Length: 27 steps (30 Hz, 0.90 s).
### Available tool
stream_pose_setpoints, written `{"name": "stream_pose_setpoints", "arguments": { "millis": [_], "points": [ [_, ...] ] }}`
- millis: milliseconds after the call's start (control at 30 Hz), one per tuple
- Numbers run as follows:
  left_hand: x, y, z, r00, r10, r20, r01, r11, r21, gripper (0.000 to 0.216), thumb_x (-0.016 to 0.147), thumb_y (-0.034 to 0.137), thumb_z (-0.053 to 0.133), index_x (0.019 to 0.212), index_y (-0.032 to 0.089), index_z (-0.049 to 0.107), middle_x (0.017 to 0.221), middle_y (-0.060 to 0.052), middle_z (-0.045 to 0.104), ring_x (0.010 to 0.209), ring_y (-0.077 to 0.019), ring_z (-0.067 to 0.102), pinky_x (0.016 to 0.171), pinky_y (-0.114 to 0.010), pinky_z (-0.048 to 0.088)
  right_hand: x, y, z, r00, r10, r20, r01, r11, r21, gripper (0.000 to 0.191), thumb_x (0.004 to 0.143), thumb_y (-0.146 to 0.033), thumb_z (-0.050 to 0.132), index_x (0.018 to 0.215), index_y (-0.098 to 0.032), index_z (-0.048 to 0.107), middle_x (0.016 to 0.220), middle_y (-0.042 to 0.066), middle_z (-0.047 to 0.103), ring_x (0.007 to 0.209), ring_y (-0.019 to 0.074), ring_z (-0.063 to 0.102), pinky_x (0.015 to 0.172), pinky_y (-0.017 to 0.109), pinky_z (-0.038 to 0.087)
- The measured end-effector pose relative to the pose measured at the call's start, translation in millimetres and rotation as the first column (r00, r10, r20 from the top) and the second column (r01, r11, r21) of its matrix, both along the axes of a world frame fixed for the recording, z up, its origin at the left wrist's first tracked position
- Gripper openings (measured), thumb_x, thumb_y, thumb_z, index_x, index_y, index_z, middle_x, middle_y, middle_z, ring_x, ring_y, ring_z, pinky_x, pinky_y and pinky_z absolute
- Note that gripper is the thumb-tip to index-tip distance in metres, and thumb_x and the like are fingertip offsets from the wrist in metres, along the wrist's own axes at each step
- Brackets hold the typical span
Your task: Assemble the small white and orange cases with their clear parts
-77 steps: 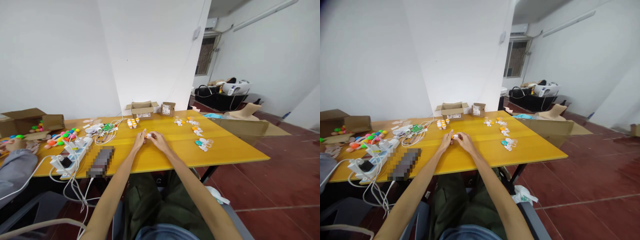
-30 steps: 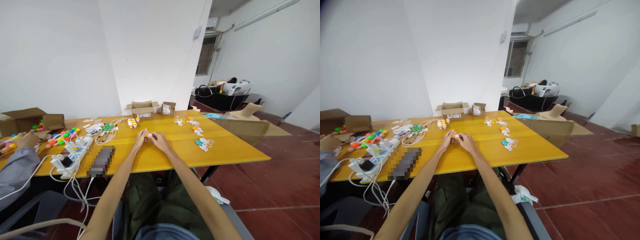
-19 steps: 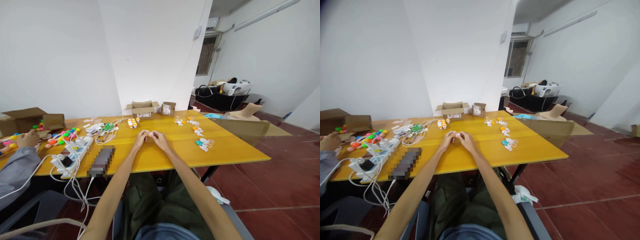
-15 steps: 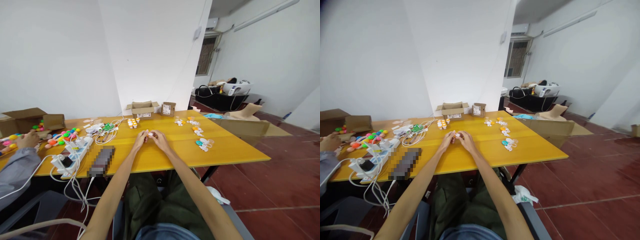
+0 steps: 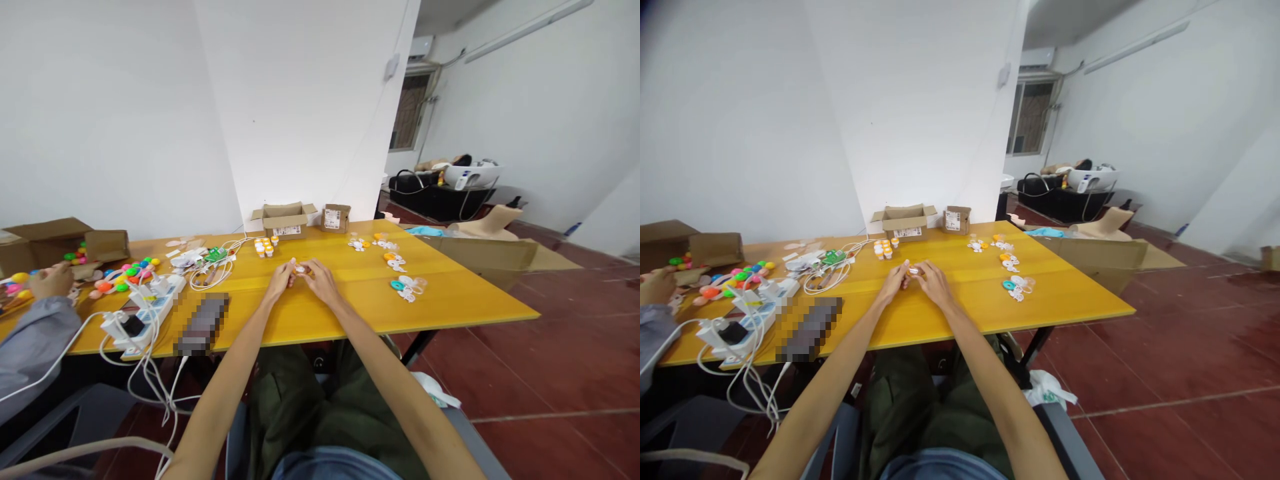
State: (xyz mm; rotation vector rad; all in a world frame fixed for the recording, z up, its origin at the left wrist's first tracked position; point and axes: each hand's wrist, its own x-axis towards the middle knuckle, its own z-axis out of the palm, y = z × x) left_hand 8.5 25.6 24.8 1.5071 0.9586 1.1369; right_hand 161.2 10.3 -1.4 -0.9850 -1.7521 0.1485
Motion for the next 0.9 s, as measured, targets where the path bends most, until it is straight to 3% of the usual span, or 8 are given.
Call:
{"name": "stream_pose_setpoints", "arguments": {
  "millis": [233,500,600,900],
  "points": [
    [-2.3,3.0,-2.1,0.998,-0.023,0.051,0.024,1.0,-0.009,0.053,0.076,0.07,0.068,0.067,0.02,0.055,0.048,0.006,0.046,0.044,-0.0092,0.043,0.045,-0.022,0.033,-1.9,0.5,4.0,0.999,0.008,-0.043,-0.013,0.993,-0.114,0.012,0.087,-0.029,0.065,0.094,-0.023,0.072,0.089,0.005,0.074,0.076,0.0196,0.066,0.072,0.031,0.053],
    [-3.5,3.4,-1.3,0.998,-0.021,0.066,0.022,1.0,-0.021,0.039,0.075,0.057,0.074,0.077,0.02,0.062,0.057,0.005,0.054,0.051,-0.0103,0.052,0.049,-0.022,0.037,-0.5,0.8,7.1,0.988,0.08,-0.135,-0.109,0.968,-0.225,0.017,0.088,-0.033,0.061,0.092,-0.02,0.071,0.083,0.003,0.074,0.072,0.0183,0.066,0.071,0.03,0.052],
    [-3.8,1.7,0.4,0.997,-0.037,0.072,0.038,0.999,-0.01,0.037,0.075,0.055,0.075,0.082,0.02,0.064,0.058,0.005,0.055,0.052,-0.0102,0.052,0.05,-0.022,0.037,-0.3,2.5,5.1,0.984,0.102,-0.149,-0.132,0.968,-0.213,0.019,0.088,-0.035,0.061,0.095,-0.02,0.07,0.083,0.003,0.074,0.072,0.0178,0.066,0.07,0.029,0.052],
    [-5.4,4.6,-3.4,0.998,-0.032,0.054,0.033,0.999,-0.022,0.045,0.076,0.061,0.073,0.069,0.019,0.057,0.054,0.004,0.055,0.05,-0.0104,0.052,0.05,-0.023,0.038,1.2,4.8,-0.7,0.995,0.068,-0.074,-0.074,0.994,-0.079,0.013,0.089,-0.028,0.062,0.097,-0.023,0.071,0.089,0.005,0.07,0.079,0.0199,0.064,0.075,0.032,0.054]
  ]
}}
